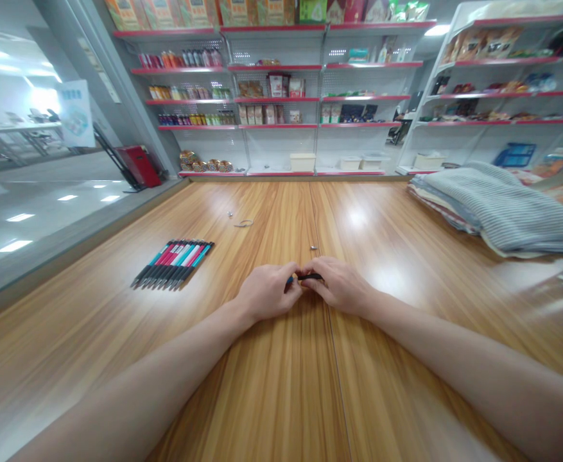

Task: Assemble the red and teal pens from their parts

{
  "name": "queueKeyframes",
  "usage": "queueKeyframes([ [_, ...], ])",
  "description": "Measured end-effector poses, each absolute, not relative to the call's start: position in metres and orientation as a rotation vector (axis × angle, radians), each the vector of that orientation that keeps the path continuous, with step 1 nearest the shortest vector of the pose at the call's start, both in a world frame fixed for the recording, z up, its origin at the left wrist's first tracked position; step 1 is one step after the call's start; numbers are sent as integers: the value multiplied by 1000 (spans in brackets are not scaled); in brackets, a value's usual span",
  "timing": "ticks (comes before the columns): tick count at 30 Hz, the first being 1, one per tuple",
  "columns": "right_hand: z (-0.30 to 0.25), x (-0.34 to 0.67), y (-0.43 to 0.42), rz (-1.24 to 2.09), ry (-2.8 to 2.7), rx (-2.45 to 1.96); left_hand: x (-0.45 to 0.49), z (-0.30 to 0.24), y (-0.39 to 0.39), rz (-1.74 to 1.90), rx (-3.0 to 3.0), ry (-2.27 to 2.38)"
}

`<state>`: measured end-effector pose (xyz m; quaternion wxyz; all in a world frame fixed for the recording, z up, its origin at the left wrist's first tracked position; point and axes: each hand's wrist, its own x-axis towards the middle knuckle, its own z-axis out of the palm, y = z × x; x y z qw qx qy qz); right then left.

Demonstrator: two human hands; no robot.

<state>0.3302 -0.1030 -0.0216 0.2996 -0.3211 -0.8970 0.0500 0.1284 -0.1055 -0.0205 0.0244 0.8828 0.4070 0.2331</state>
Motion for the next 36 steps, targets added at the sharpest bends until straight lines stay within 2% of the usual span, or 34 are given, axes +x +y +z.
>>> queueKeyframes([
  [17,-25,331,-103,255,-2345,-768,128,-21,-105,726,2798,1203],
  [36,-23,333,-103,97,-2383,-831,127,-23,-104,788,2754,1192],
])
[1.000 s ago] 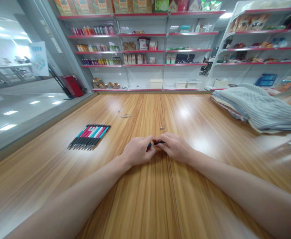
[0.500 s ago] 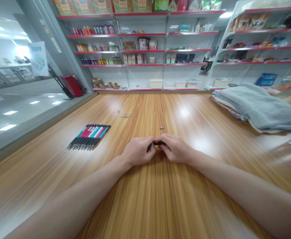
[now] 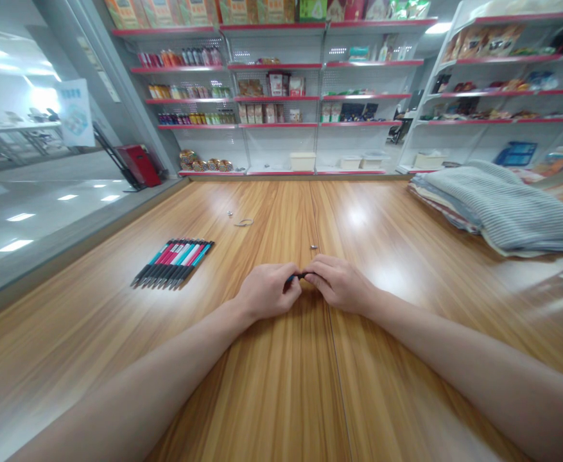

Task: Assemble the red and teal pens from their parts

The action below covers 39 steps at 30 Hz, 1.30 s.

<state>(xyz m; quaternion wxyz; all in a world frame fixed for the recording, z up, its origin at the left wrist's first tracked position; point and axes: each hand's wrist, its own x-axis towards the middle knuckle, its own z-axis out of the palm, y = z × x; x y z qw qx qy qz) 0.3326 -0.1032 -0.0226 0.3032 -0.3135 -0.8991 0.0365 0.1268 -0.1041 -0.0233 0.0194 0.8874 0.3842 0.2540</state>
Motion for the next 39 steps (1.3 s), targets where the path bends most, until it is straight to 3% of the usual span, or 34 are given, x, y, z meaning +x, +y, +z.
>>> queueKeyframes([
  [39,-25,334,-100,72,-2367,-912,129,-22,-105,748,2750,1250],
])
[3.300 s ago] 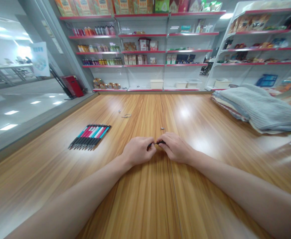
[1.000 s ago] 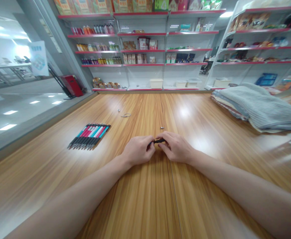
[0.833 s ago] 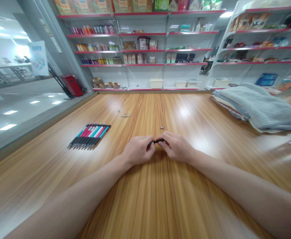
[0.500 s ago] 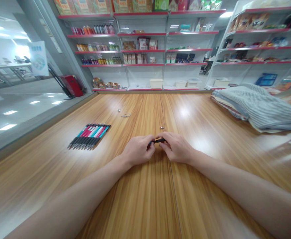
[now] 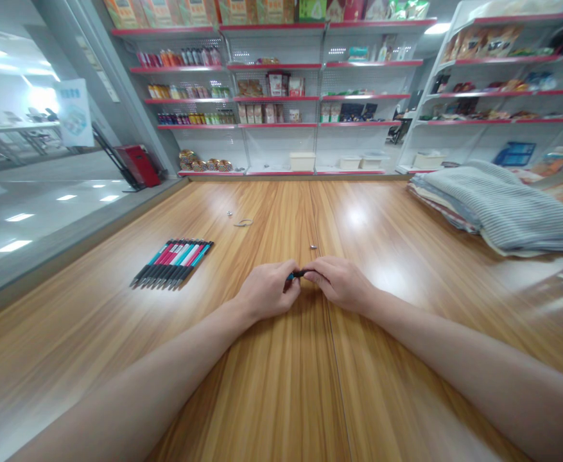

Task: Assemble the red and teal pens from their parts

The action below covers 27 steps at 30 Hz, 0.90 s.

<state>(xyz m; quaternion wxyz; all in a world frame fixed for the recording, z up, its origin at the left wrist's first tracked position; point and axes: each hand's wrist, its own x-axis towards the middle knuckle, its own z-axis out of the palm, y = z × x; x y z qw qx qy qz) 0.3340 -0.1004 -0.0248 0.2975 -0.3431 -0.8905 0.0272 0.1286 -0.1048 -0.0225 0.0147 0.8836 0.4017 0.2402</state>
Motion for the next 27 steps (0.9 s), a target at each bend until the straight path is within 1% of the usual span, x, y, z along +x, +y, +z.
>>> queueKeyframes([
  [6,-23,333,-100,111,-2366,-905,128,-21,-104,760,2718,1233],
  [11,-22,333,-103,116,-2330,-881,128,-24,-101,713,2686,1124],
  [17,-21,332,-107,128,-2339,-826,127,-26,-100,747,2654,1062],
  [27,-23,335,-103,120,-2331,-868,129,-22,-102,796,2610,1120],
])
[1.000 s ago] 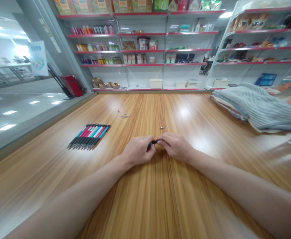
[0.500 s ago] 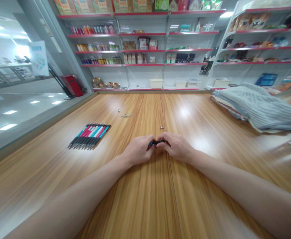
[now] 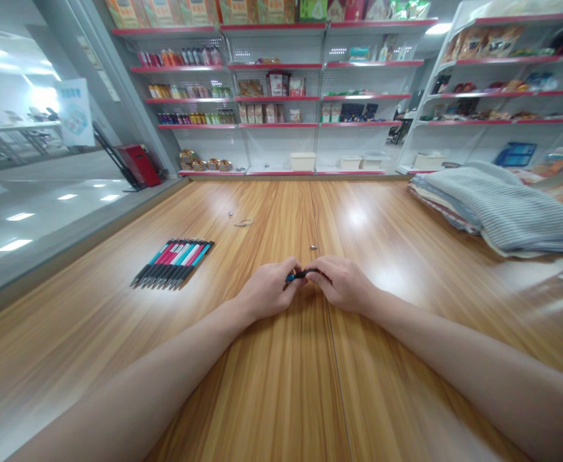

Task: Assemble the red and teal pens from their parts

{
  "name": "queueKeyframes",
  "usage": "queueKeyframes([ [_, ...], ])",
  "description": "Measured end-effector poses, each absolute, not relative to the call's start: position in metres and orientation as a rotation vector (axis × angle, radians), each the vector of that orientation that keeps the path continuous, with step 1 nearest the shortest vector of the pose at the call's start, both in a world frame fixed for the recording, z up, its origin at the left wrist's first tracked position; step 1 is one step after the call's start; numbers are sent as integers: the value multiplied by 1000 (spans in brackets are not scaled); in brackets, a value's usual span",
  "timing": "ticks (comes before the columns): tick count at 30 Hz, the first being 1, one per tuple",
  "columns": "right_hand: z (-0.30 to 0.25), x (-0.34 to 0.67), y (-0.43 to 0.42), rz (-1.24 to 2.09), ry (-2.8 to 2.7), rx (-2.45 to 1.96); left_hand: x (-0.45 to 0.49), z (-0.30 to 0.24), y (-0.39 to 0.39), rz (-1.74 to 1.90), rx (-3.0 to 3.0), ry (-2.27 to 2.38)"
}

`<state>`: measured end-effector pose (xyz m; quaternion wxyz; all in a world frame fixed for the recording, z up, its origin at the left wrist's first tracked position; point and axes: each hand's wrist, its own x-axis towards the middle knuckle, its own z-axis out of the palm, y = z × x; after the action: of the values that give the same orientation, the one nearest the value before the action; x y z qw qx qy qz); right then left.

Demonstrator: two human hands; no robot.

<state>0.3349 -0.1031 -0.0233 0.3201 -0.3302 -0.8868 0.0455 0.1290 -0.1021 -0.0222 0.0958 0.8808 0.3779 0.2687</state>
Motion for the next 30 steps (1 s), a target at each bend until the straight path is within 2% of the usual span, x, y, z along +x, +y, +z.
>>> queueKeyframes([
  [22,-19,334,-107,97,-2286,-929,130,-18,-105,629,2766,1135],
  [30,-21,334,-105,15,-2308,-984,129,-19,-105,681,2743,1154],
])
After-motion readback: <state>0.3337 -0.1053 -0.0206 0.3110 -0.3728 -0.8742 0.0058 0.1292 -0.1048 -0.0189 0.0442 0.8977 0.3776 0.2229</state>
